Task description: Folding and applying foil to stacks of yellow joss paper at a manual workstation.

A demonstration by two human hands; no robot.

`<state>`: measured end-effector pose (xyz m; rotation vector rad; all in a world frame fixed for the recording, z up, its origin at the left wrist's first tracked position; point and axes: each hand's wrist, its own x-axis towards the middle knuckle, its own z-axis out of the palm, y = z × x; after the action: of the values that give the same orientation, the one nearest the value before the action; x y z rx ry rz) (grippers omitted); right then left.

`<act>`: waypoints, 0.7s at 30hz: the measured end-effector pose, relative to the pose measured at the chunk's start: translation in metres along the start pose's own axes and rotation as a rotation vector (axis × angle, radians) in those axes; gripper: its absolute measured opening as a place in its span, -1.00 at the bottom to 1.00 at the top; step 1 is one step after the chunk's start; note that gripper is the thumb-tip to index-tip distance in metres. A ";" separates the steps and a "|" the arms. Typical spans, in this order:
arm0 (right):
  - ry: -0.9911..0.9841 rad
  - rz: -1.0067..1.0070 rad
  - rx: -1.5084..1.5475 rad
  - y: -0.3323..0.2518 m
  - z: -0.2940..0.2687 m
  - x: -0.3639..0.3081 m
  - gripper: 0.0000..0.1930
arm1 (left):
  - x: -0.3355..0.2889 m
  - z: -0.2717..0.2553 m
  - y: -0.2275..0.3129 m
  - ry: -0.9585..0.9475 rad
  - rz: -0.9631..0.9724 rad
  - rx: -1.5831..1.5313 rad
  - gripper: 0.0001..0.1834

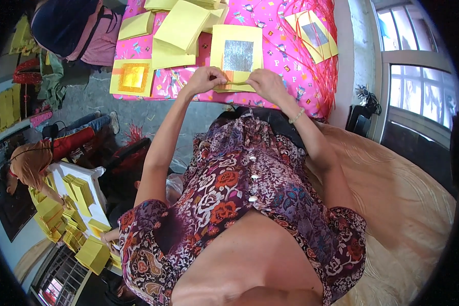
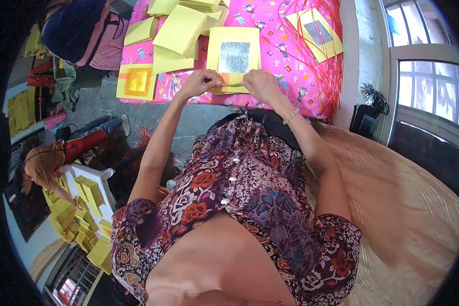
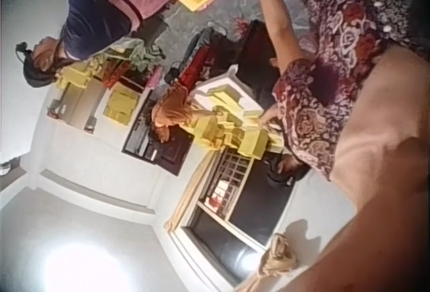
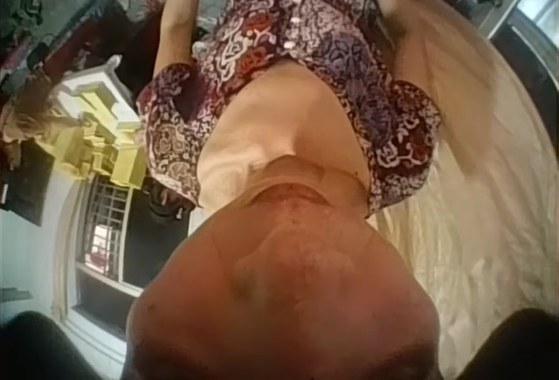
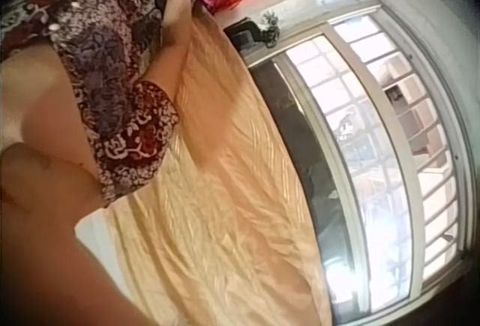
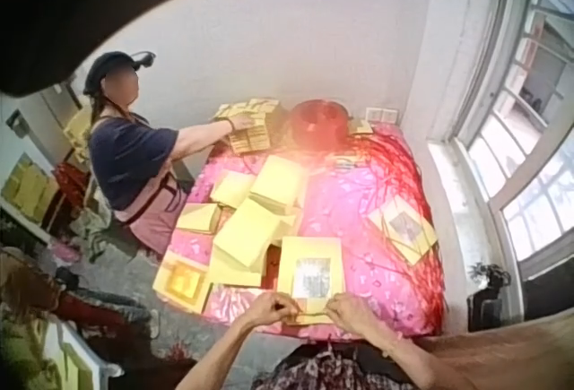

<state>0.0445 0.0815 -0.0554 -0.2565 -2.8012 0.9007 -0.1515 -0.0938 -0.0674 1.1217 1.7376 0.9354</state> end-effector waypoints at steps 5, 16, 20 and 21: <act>0.093 -0.035 -0.005 -0.004 -0.002 -0.008 -0.83 | -0.021 0.001 0.009 0.139 0.221 0.247 -0.71; 0.202 -0.183 0.147 -0.013 -0.024 -0.003 -0.87 | -0.003 -0.008 -0.010 0.408 0.356 0.395 -0.36; 0.139 -0.198 0.135 -0.017 -0.032 -0.008 -0.64 | -0.001 -0.011 -0.012 0.411 0.368 0.358 -0.58; 0.116 -0.176 0.136 -0.022 -0.038 -0.009 -0.50 | -0.001 -0.011 -0.010 0.399 0.365 0.347 -0.58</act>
<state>0.0591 0.0833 -0.0134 -0.0393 -2.5946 0.9946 -0.1645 -0.0998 -0.0724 1.6002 2.1163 1.1675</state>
